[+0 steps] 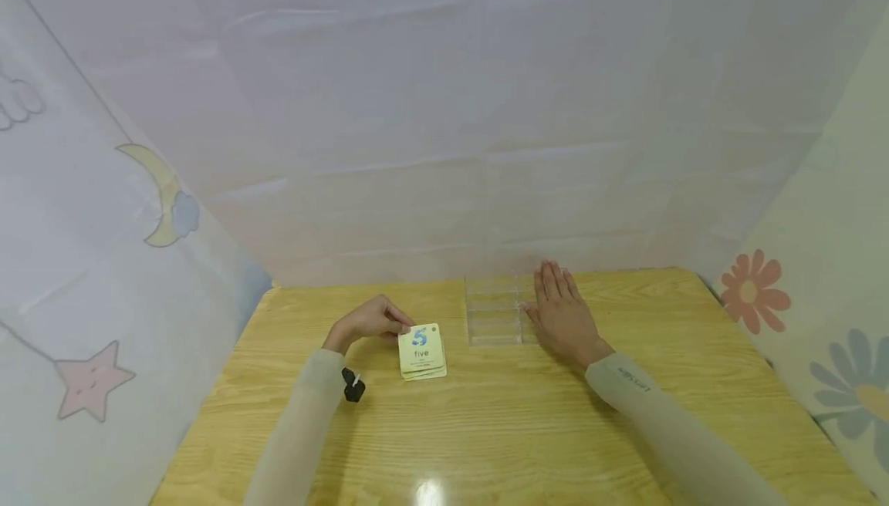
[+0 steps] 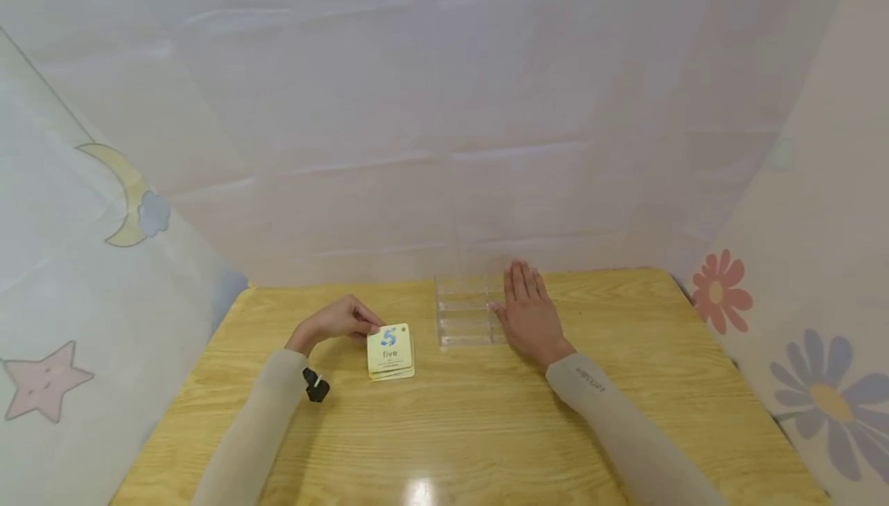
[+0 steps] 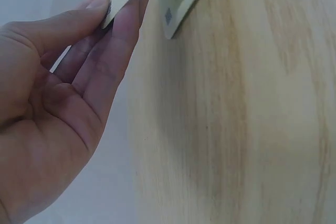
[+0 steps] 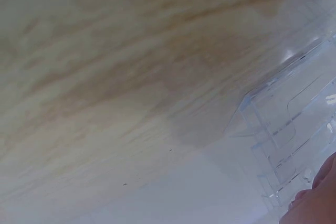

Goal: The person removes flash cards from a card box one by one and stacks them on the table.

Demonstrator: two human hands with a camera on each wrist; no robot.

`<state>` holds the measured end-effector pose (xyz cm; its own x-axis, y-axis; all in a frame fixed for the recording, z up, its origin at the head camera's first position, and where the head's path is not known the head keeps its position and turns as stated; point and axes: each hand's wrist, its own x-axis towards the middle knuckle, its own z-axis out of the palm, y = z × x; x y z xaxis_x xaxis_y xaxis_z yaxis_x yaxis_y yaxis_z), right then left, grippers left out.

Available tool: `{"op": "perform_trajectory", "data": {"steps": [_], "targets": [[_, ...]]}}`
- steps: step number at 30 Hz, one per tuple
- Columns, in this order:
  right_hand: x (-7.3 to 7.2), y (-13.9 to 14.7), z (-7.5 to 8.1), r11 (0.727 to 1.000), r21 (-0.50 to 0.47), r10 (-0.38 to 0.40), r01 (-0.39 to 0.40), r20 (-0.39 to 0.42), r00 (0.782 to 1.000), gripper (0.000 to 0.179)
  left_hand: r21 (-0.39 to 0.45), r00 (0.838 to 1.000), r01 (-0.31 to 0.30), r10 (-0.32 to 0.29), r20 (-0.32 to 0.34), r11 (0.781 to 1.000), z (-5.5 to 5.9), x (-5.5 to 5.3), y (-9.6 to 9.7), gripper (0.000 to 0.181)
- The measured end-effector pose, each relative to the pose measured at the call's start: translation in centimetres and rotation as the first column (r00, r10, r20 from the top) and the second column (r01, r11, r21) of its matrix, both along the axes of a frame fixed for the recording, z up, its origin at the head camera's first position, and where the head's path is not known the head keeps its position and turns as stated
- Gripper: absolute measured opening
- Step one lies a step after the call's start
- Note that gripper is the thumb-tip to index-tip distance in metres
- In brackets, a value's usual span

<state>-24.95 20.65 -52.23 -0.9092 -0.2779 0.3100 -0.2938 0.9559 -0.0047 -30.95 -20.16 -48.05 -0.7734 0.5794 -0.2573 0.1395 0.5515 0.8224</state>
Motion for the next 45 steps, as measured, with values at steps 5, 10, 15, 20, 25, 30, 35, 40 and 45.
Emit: {"op": "perform_trajectory", "data": {"steps": [5, 10, 15, 20, 25, 30, 35, 40, 45], "targets": [[-0.1, -0.1, 0.0, 1.000, -0.007, 0.019, -0.019, -0.011, 1.000, 0.078, -0.032, 1.000, -0.014, 0.013, -0.023, 0.999, -0.4, 0.2, -0.1, 0.020], [-0.1, 0.0, 0.0, 1.000, 0.013, 0.012, -0.012, -0.013, 1.000, 0.079, -0.036, 0.999, -0.023, 0.022, -0.029, 0.999, -0.5, 0.3, 0.2, 0.020], [-0.3, 0.0, 0.0, 1.000, 0.024, 0.006, -0.006, -0.007, 1.000, 0.079, -0.046, 0.999, -0.016, 0.014, -0.046, 0.999, -0.6, 0.3, 0.4, 0.020], [-0.4, 0.0, 0.1, 1.000, 0.025, 0.011, -0.011, -0.012, 1.000, 0.078, -0.061, 0.998, -0.025, 0.021, -0.066, 0.998, -0.6, 0.4, 0.3, 0.019], [-0.4, 0.0, 0.0, 1.000, 0.017, 0.019, -0.019, -0.040, 0.999, 0.077, -0.072, 0.996, -0.035, 0.030, -0.080, 0.997, -0.9, 0.6, 0.3, 0.017], [-0.3, 0.0, 0.0, 1.000, 0.004, 0.024, -0.023, -0.046, 0.999, 0.078, -0.063, 0.995, -0.049, 0.043, -0.096, 0.997, -1.1, 0.8, 0.3, 0.016], [-0.2, 0.1, 0.0, 1.000, 0.001, 0.015, -0.015, -0.022, 1.000, 0.078, -0.072, 0.990, -0.068, 0.059, -0.125, 0.995, -1.2, 1.2, 0.5, 0.015], [-0.1, 0.1, -0.1, 1.000, 0.008, 0.004, -0.004, 0.004, 1.000, 0.078, -0.097, 0.984, -0.098, 0.082, -0.159, 0.990, -1.2, 1.5, 0.8, 0.014], [-0.1, 0.2, -0.1, 1.000, -0.001, -0.001, 0.001, -0.001, 1.000, 0.078, -0.120, 0.971, -0.116, 0.088, -0.220, 0.986, -1.2, 1.6, 1.0, 0.012]]}}
